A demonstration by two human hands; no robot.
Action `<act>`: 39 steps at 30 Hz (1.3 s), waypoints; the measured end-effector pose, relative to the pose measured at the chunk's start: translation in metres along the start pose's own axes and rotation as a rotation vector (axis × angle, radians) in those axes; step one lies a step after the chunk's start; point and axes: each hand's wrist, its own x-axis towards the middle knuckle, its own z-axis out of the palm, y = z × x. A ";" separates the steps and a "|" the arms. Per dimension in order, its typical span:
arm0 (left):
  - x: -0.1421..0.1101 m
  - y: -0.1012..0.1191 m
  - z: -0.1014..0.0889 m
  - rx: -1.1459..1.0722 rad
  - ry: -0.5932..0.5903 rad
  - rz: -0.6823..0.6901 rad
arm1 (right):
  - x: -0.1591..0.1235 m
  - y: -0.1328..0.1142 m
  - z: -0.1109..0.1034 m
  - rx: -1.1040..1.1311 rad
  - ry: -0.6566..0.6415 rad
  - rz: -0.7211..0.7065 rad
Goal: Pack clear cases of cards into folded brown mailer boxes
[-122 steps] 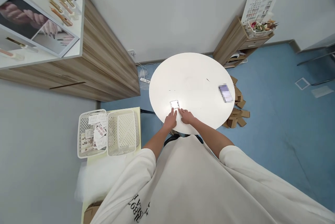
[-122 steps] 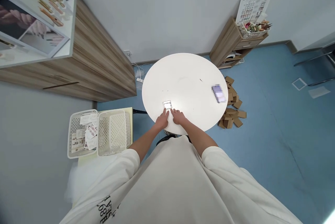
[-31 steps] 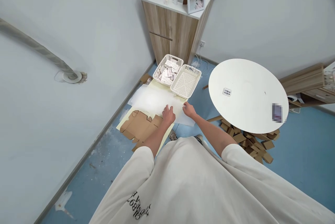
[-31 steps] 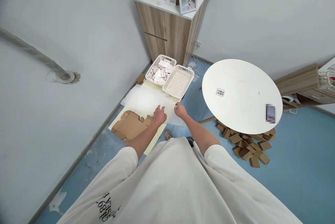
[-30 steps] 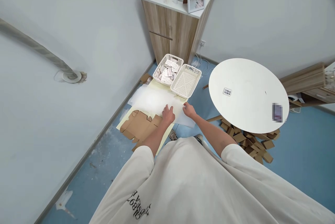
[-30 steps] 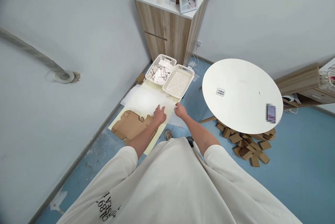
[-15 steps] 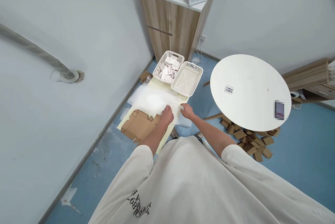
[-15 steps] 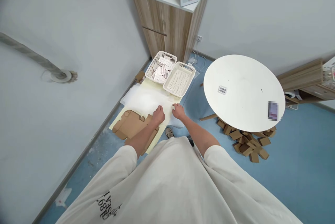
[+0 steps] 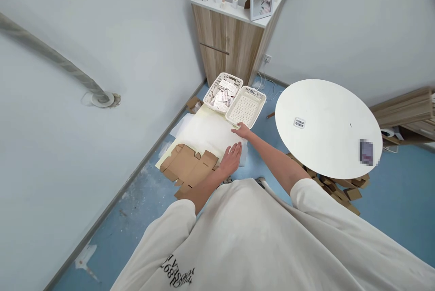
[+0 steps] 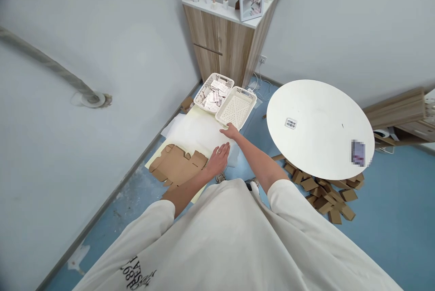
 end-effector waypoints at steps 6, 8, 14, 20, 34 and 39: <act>0.031 0.036 -0.017 0.032 0.044 0.221 | -0.020 0.025 -0.060 0.195 -0.045 -0.130; 0.051 0.054 -0.021 0.043 0.067 0.272 | -0.028 0.041 -0.089 0.238 -0.029 -0.173; 0.127 0.125 -0.018 0.061 0.106 0.410 | -0.051 0.126 -0.180 0.472 0.200 -0.131; 0.206 0.221 0.000 0.042 0.060 0.478 | -0.077 0.239 -0.267 0.578 0.344 -0.111; 0.296 0.368 0.072 0.013 -0.195 0.436 | -0.123 0.422 -0.350 0.194 0.598 0.177; 0.311 0.382 0.097 0.021 -0.258 0.411 | -0.123 0.455 -0.339 -0.024 0.510 0.288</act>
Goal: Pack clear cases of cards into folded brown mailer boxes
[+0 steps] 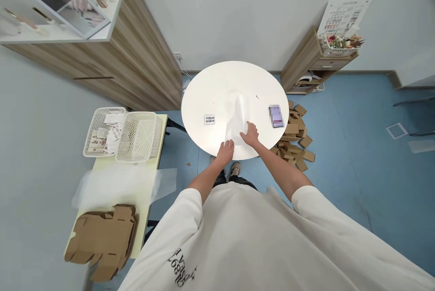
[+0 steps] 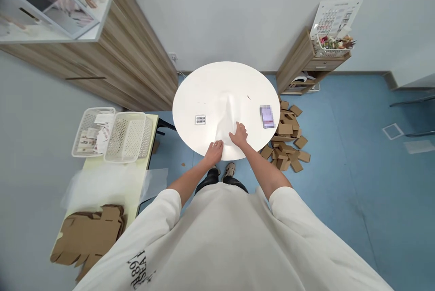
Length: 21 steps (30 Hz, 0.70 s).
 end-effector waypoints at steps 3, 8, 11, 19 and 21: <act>0.012 0.004 0.007 -0.009 -0.008 0.049 | -0.001 0.015 0.007 -0.134 -0.039 -0.037; 0.035 0.004 0.008 -0.067 -0.068 0.139 | 0.002 0.026 0.018 -0.227 -0.267 0.010; 0.048 -0.008 0.006 -0.107 -0.080 0.144 | 0.010 0.025 0.025 -0.269 -0.318 0.046; 0.051 -0.057 0.011 -0.095 -0.169 0.097 | 0.033 0.001 0.040 -0.313 -0.366 -0.005; 0.048 -0.066 0.010 -0.095 -0.165 0.103 | 0.038 -0.009 0.045 -0.328 -0.377 -0.039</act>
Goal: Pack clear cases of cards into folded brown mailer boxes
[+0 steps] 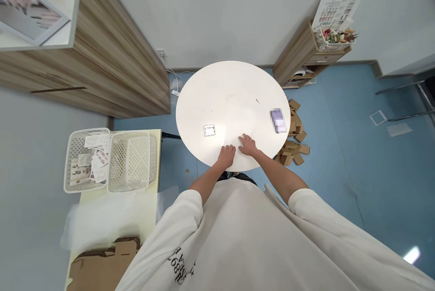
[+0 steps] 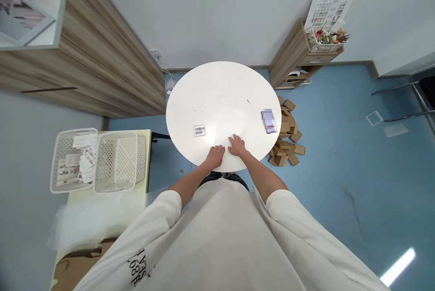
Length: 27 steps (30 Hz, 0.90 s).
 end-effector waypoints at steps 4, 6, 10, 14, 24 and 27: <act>-0.006 -0.014 -0.005 0.026 0.008 -0.009 | 0.010 -0.023 0.002 -0.030 -0.032 -0.106; -0.007 -0.021 -0.007 0.039 0.026 -0.013 | 0.012 -0.032 0.004 -0.026 -0.040 -0.116; -0.011 -0.030 -0.007 0.027 0.046 -0.009 | 0.010 -0.037 0.003 -0.021 -0.034 -0.075; -0.010 -0.035 -0.008 0.004 0.032 0.004 | 0.008 -0.032 0.000 -0.040 -0.035 -0.072; 0.015 -0.097 -0.046 -0.021 0.184 -0.255 | 0.006 -0.047 -0.005 -0.153 -0.007 -0.187; 0.020 -0.121 -0.053 -0.045 0.184 -0.307 | 0.003 -0.054 -0.001 -0.182 -0.017 -0.271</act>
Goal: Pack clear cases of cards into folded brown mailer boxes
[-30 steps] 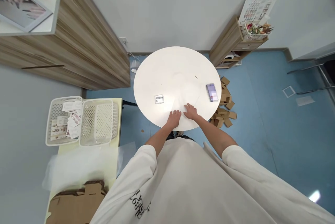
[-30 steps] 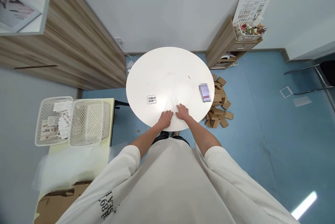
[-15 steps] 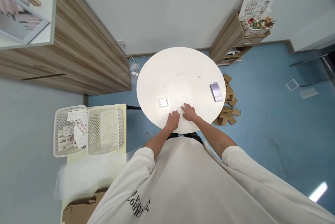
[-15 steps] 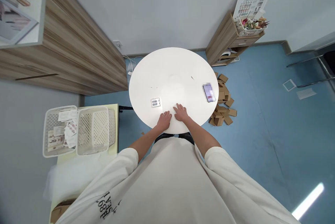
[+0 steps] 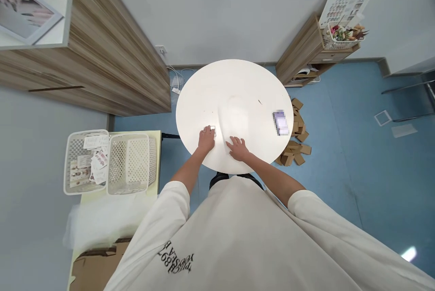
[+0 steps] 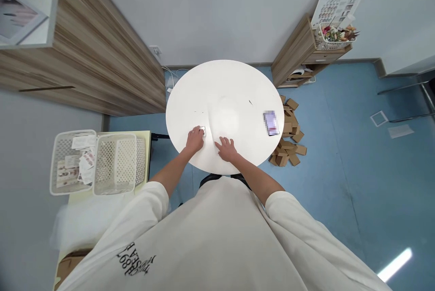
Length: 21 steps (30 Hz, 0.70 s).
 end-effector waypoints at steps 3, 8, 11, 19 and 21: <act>0.007 -0.010 0.000 -0.005 -0.067 -0.018 | 0.000 -0.003 0.005 -0.003 -0.050 -0.008; 0.012 -0.016 0.002 -0.025 -0.075 -0.016 | -0.002 0.000 0.010 -0.018 -0.102 -0.015; 0.011 -0.020 0.000 -0.050 -0.040 -0.031 | -0.002 0.000 0.014 -0.053 -0.130 -0.017; 0.025 0.047 -0.016 -0.556 0.064 -0.062 | 0.001 -0.003 0.027 -0.100 -0.140 -0.013; 0.031 0.071 -0.011 -0.695 -0.019 -0.046 | 0.002 -0.004 0.029 -0.099 -0.131 -0.015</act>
